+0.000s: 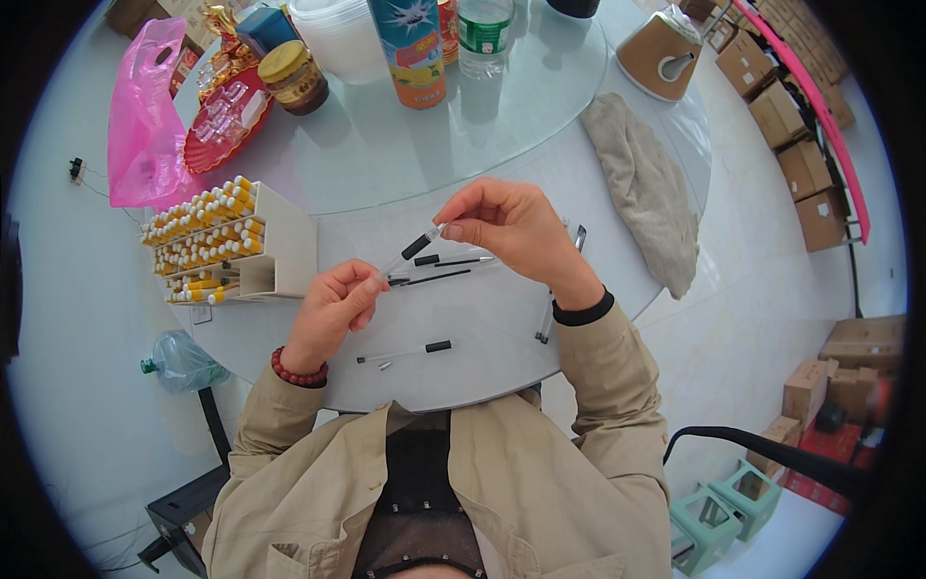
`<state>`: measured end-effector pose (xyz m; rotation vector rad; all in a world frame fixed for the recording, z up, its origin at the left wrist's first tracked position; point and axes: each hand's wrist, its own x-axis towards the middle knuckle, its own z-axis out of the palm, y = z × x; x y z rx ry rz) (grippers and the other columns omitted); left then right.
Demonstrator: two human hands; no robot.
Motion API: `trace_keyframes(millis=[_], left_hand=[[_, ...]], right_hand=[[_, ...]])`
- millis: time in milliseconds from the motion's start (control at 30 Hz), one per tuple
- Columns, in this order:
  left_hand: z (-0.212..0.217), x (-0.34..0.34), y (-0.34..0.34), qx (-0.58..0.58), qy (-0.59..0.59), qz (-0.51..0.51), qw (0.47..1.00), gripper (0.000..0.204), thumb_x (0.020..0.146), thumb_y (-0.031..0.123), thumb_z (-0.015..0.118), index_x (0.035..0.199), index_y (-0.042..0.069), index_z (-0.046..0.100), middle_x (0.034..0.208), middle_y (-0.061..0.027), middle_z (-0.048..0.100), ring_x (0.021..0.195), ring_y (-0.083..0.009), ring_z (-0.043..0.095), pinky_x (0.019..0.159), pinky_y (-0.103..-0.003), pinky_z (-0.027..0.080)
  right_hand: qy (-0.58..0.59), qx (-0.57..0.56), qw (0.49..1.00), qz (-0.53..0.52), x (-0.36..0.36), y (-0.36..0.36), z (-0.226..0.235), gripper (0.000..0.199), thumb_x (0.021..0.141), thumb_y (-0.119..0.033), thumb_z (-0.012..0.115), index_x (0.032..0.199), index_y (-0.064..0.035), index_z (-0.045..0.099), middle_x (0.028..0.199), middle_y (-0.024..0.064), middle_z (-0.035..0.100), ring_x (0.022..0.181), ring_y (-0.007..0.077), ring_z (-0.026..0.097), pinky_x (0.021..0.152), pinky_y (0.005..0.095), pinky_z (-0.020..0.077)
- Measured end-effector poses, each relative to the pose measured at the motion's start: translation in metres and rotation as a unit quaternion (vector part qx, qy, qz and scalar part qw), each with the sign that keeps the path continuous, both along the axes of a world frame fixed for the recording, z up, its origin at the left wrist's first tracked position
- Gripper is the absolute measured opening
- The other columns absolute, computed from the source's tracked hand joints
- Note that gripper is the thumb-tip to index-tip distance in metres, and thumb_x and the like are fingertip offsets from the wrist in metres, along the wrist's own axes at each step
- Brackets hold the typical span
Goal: The person assembles pens by inserting ink cartridges into pen barrels and attaching caps. They handle multiple pens one at a time, placing completed pens into a cardboard tray on the table.
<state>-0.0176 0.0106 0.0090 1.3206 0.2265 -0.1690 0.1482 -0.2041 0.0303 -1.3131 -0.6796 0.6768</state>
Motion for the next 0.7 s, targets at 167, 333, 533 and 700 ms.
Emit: trace_keyframes(millis=[167,333,533,700], left_hand=[[0.002,0.0001,-0.0013,0.019,0.006,-0.001,1.0,0.019,0.1,0.021,0.06,0.096,0.003,0.063,0.065,0.0048,0.052,0.054,-0.0022,0.043,0.049,-0.019,0.033],[0.0038,0.0003,-0.0023,0.017,0.007,-0.005,1.0,0.02,0.102,0.02,0.056,0.095,0.003,0.062,0.063,0.0047,0.049,0.052,-0.0025,0.041,0.048,-0.019,0.031],[0.0025,-0.0008,-0.0017,0.004,-0.003,-0.008,1.0,0.02,0.102,0.021,0.056,0.096,0.003,0.062,0.064,0.0044,0.049,0.053,-0.0026,0.041,0.048,-0.019,0.032],[0.0036,-0.0013,-0.0012,0.025,-0.013,-0.01,1.0,0.02,0.101,0.022,0.059,0.095,0.003,0.061,0.062,0.004,0.051,0.053,-0.0025,0.041,0.048,-0.02,0.032]], right_hand=[[-0.026,-0.023,0.999,-0.006,0.0001,-0.0005,0.0005,0.011,0.089,0.002,0.069,0.099,0.0014,0.068,0.095,0.0046,0.07,0.087,0.0098,0.067,0.076,0.0215,0.0537],[-0.025,-0.006,1.0,-0.002,-0.0014,0.0005,-0.0007,0.011,0.089,0.004,0.068,0.1,0.0019,0.067,0.096,0.0063,0.071,0.088,0.011,0.068,0.077,0.0227,0.0545],[-0.03,-0.005,1.0,-0.002,-0.0035,0.002,-0.0028,0.011,0.089,0.004,0.068,0.1,0.0021,0.067,0.096,0.0067,0.071,0.09,0.0119,0.068,0.079,0.0232,0.0549],[-0.066,-0.013,0.998,-0.01,-0.0063,0.0024,-0.0021,0.01,0.089,0.004,0.067,0.099,0.0021,0.067,0.095,0.006,0.07,0.089,0.0111,0.067,0.079,0.0229,0.0547]])
